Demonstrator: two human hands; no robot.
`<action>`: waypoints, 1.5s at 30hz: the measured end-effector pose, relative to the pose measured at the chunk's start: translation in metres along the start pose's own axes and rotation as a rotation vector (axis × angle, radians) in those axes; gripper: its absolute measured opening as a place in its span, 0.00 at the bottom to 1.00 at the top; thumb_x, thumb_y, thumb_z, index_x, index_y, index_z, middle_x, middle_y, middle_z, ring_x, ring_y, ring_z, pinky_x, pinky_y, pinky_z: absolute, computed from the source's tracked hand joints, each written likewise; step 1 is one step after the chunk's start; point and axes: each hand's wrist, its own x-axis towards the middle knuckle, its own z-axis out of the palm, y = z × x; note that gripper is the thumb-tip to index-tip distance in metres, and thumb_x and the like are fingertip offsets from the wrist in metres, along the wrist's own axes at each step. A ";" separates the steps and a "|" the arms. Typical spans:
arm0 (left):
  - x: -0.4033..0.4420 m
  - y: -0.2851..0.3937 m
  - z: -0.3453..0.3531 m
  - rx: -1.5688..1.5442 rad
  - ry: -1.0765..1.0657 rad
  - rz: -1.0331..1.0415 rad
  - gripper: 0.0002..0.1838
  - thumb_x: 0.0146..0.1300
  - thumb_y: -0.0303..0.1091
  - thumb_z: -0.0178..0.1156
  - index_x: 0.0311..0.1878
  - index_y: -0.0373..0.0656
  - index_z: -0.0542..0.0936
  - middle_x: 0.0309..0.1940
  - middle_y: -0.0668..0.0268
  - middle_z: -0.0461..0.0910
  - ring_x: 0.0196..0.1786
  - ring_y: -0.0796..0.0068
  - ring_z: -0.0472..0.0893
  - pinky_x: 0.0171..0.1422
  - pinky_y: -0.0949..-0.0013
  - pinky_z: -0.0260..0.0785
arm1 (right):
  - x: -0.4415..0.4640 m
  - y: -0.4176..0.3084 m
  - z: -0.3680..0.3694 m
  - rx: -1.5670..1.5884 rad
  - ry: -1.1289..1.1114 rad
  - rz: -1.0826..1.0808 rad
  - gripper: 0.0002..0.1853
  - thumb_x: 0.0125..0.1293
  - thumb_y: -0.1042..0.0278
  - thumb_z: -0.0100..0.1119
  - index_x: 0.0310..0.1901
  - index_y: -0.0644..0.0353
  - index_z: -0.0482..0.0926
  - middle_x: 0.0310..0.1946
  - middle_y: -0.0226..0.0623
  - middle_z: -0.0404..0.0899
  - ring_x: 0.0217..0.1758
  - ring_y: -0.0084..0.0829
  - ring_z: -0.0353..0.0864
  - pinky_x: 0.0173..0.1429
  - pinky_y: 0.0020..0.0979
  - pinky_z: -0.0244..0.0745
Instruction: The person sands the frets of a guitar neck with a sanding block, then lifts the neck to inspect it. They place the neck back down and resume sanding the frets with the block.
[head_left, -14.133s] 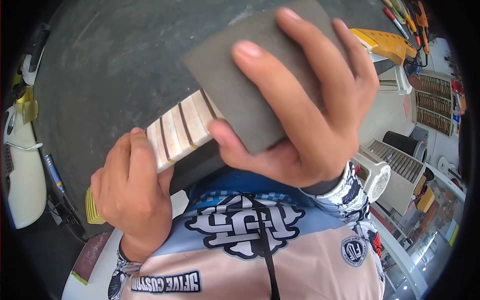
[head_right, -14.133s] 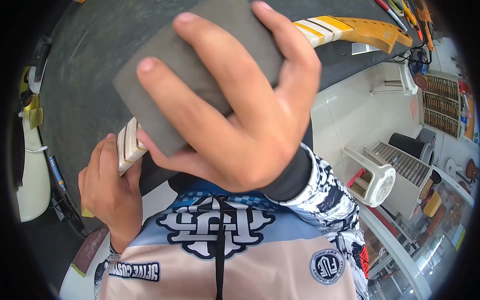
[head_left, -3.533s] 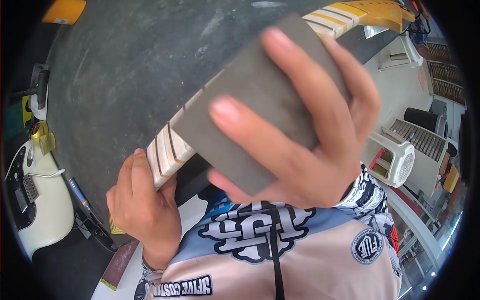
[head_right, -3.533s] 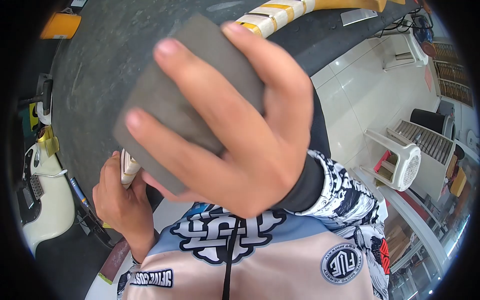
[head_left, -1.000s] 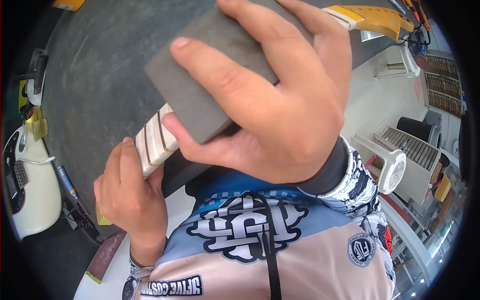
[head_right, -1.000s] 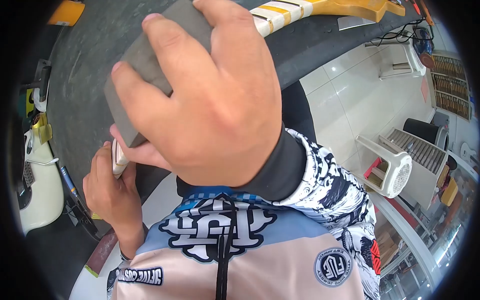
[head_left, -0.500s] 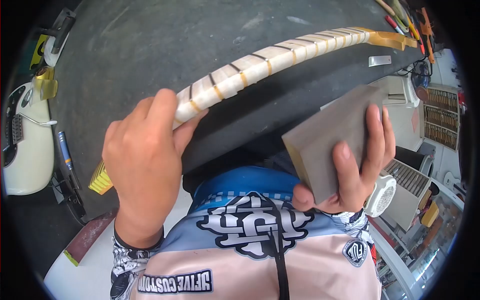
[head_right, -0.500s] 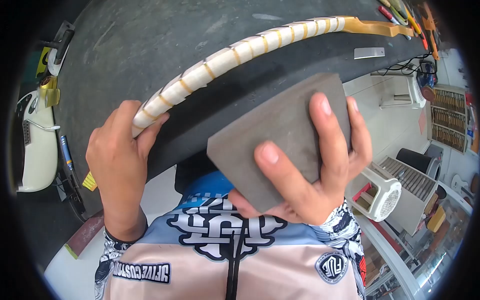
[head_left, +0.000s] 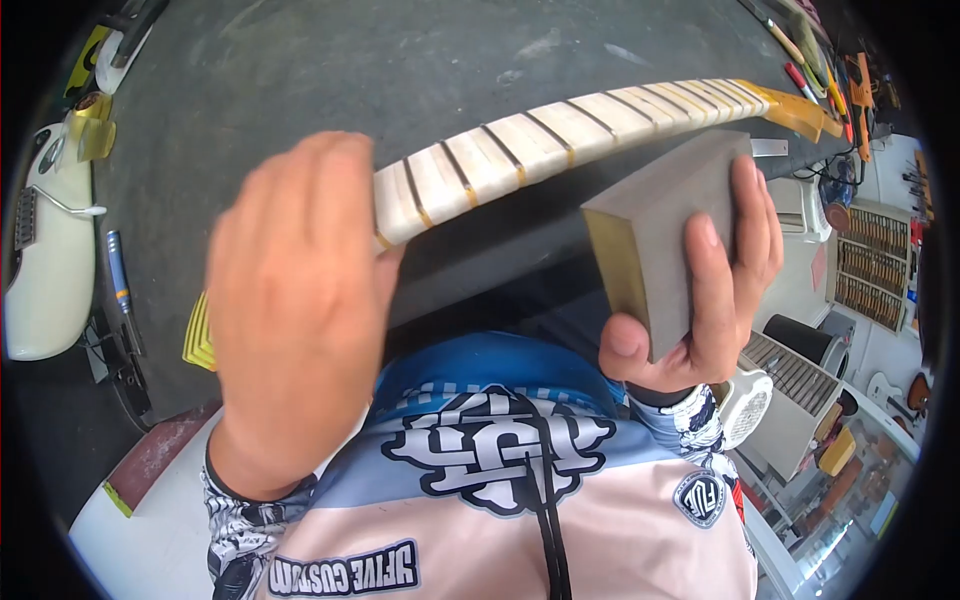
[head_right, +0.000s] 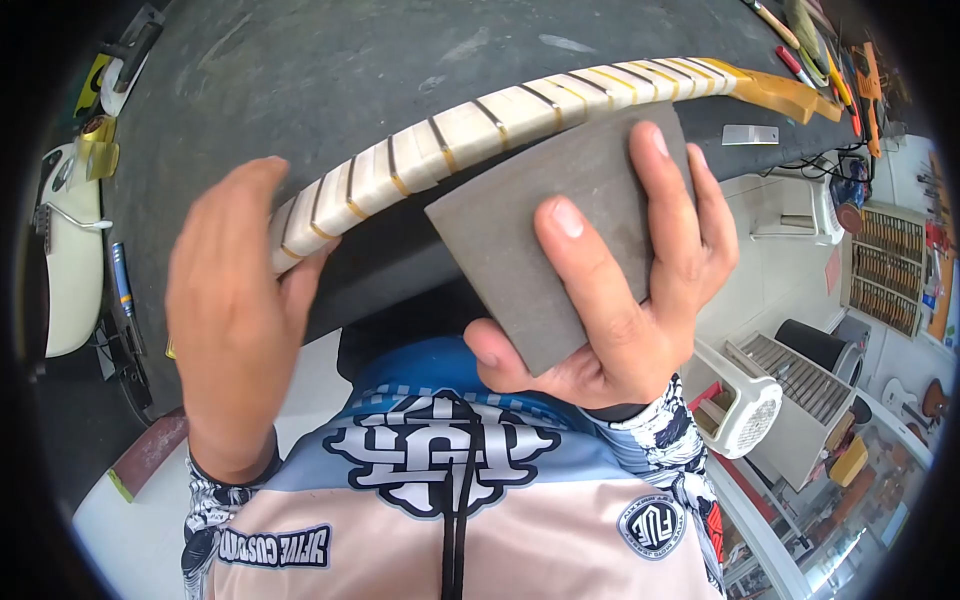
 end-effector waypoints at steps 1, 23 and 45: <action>-0.002 -0.002 -0.004 0.013 -0.010 -0.015 0.24 0.51 0.33 0.76 0.50 0.39 0.79 0.41 0.56 0.83 0.46 0.52 0.81 0.51 0.57 0.70 | 0.000 0.000 0.000 -0.005 0.000 0.001 0.39 0.72 0.34 0.51 0.65 0.67 0.75 0.63 0.77 0.71 0.66 0.66 0.73 0.70 0.57 0.66; -0.031 -0.031 0.002 0.068 -0.015 -0.062 0.24 0.54 0.43 0.75 0.48 0.37 0.83 0.36 0.58 0.83 0.36 0.55 0.82 0.40 0.59 0.72 | -0.012 -0.040 0.005 -0.042 -0.036 0.005 0.37 0.68 0.24 0.49 0.66 0.43 0.72 0.63 0.75 0.70 0.66 0.69 0.69 0.68 0.64 0.64; -0.038 -0.038 0.006 0.078 -0.056 -0.003 0.29 0.57 0.48 0.71 0.55 0.35 0.80 0.45 0.57 0.84 0.43 0.57 0.83 0.42 0.60 0.71 | 0.057 -0.058 0.042 -0.026 -0.140 -0.009 0.28 0.53 0.45 0.72 0.52 0.53 0.87 0.54 0.59 0.82 0.59 0.56 0.80 0.68 0.52 0.69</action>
